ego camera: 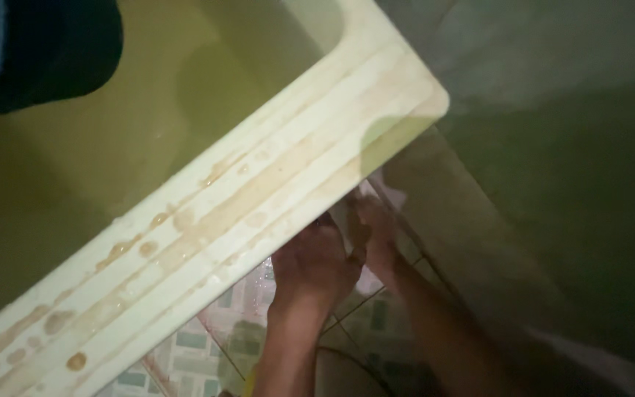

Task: The person scrubs the tiled bathroom floor using a blue scrub brush and a pink cleaning solution. They apply the solution from a small bottle and scrub around the toilet base and along the wall edges.

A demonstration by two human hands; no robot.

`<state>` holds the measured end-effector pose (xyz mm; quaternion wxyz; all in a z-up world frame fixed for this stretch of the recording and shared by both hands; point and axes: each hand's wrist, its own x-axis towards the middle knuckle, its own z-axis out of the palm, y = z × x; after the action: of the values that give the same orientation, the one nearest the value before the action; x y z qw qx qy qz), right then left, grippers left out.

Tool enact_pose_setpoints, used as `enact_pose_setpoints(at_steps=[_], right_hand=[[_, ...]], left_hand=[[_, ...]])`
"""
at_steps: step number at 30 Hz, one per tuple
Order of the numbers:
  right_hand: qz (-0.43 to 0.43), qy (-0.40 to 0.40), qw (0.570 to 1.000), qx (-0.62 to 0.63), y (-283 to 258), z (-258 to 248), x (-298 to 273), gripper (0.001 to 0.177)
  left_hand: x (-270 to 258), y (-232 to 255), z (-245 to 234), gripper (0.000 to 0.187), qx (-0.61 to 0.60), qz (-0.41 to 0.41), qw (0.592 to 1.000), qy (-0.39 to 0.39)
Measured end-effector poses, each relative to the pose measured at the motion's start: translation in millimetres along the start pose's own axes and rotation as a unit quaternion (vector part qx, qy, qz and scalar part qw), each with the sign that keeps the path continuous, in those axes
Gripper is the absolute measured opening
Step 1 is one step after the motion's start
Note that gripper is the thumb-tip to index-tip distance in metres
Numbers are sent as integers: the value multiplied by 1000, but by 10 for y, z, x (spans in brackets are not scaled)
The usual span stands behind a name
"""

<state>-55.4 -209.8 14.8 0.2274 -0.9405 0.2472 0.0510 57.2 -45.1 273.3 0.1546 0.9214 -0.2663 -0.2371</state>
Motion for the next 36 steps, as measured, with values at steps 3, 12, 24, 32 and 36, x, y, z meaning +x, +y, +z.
enact_pose_setpoints(at_steps=[3,12,24,32,36], right_hand=[[38,-7,999,1,145,8,-520,40],[-88,42,994,-46,20,222,315,44],[-91,-27,989,111,-529,259,1401,48],[-181,-21,956,232,-394,-123,741,53],[-249,34,956,148,-117,-323,261,72]], left_hand=[[-5,-11,80,95,20,-59,988,-141],[36,49,86,76,-7,-59,989,-133],[136,44,149,65,-17,-36,990,-137],[56,110,36,67,13,-57,987,-149],[4,115,130,79,-14,-25,999,-27]])
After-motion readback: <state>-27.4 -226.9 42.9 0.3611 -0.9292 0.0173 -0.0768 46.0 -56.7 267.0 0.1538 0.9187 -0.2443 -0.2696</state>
